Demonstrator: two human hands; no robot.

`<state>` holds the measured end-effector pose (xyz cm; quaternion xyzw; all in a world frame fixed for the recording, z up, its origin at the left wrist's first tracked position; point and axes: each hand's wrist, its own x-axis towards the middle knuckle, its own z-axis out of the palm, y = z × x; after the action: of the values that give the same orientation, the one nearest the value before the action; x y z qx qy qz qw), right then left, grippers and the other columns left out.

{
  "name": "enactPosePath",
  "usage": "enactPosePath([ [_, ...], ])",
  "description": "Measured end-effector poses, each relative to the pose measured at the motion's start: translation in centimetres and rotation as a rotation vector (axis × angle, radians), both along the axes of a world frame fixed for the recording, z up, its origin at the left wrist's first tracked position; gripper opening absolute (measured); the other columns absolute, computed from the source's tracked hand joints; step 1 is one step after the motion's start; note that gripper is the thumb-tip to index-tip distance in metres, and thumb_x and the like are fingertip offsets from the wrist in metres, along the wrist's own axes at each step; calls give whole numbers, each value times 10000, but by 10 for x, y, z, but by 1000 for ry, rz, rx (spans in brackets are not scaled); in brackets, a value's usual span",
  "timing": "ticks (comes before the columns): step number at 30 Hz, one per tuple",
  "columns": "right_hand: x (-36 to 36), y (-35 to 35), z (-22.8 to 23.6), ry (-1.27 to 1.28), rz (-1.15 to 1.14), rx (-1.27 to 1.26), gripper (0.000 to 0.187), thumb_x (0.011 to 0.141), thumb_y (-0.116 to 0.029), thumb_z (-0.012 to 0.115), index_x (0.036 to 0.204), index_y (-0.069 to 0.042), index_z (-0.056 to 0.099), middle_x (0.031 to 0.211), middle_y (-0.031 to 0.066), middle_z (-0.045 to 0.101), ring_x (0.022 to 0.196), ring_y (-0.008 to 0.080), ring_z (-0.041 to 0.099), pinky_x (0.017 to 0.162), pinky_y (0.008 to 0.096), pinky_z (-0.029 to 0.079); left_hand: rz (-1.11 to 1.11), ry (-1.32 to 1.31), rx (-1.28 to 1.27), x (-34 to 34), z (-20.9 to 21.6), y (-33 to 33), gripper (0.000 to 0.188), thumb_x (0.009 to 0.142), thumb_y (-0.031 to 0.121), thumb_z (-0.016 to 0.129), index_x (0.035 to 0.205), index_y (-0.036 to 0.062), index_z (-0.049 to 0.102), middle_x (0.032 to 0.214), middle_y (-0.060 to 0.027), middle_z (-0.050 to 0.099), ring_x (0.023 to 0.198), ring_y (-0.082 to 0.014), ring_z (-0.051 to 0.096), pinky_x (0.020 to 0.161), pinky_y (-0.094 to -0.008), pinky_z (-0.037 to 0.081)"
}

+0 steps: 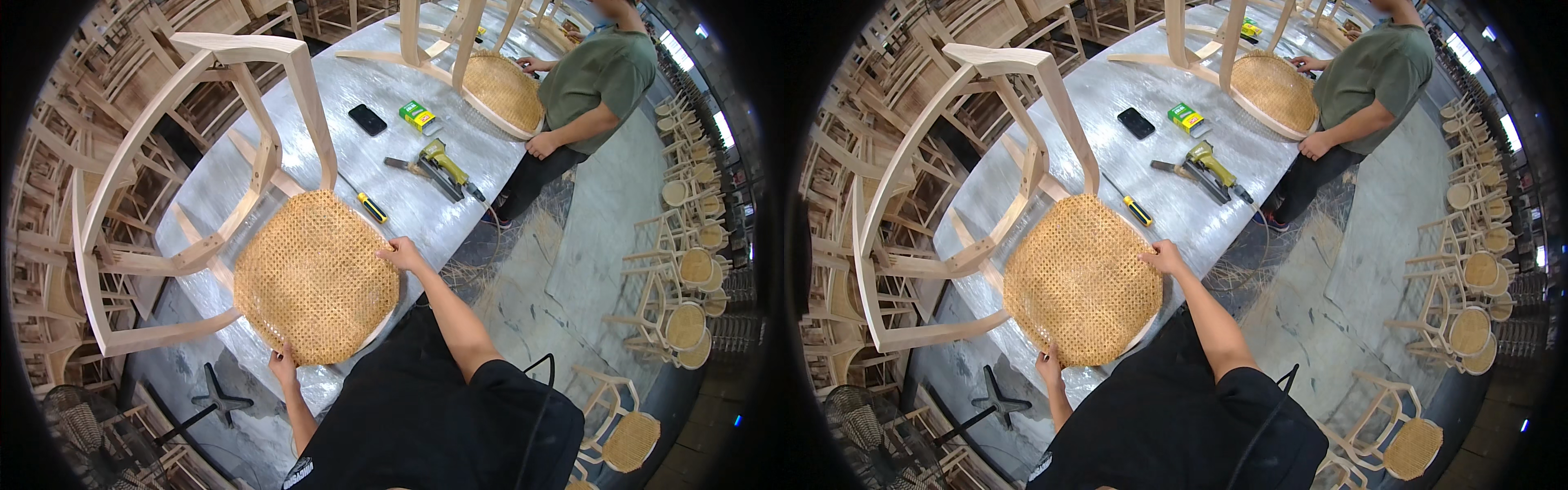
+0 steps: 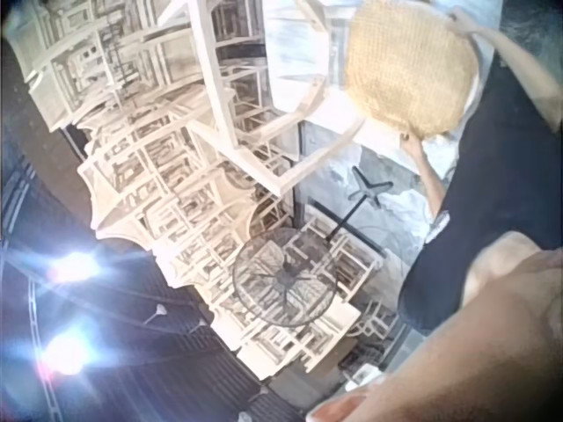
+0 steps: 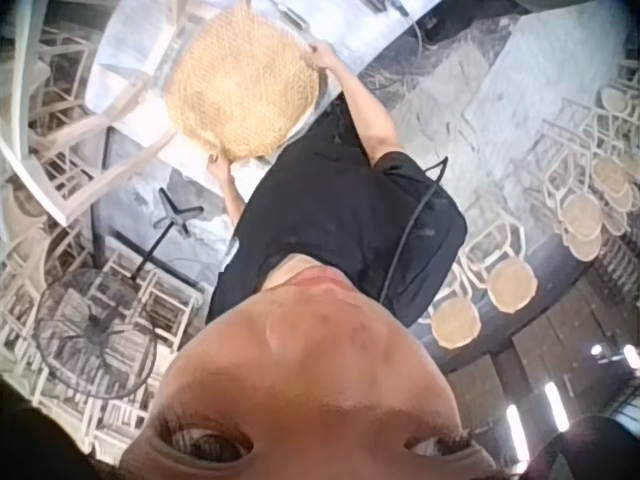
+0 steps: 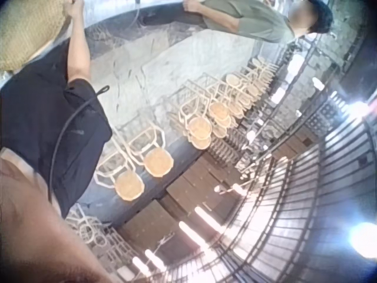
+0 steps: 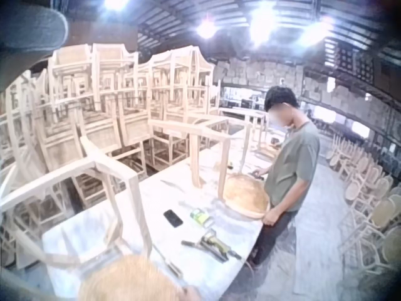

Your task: The person removes a wet rattan mat from a yellow bucket, places it onto a wooden chair frame, and secures it using a staple gun and a hammer. The person repeatedly adjusts the mat and fastens it around the perimeter of the frame.

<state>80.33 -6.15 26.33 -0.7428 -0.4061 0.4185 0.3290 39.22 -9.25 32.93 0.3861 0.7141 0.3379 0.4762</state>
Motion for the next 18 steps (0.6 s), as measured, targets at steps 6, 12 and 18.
enactPosePath([
  [6, 5, -4, 5, -35, 20, 4, 485, 809, -433, 828, 986, 12, 747, 812, 135, 724, 720, 189, 657, 680, 381, 510, 1, -3, -1, 6, -2, -3, 412, 937, 276, 737, 1157, -64, 659, 981, -151, 708, 829, -184, 660, 688, -332, 536],
  [12, -1, -2, 23, -94, 71, -64, 556, 837, -484, 781, 1065, 19, 727, 881, 194, 731, 827, 307, 702, 759, 424, 529, 34, -11, -29, 5, 2, 0, 418, 921, 300, 757, 1142, -41, 661, 957, -154, 707, 793, -193, 668, 655, -334, 540],
  [18, -19, -15, 32, -235, 21, -14, 683, 924, -452, 677, 1367, 41, 513, 1228, 287, 624, 1132, 397, 627, 950, 469, 494, 4, 27, -137, 4, 5, -2, 530, 896, 376, 772, 1195, -36, 626, 938, -141, 697, 770, -197, 672, 641, -330, 543],
])
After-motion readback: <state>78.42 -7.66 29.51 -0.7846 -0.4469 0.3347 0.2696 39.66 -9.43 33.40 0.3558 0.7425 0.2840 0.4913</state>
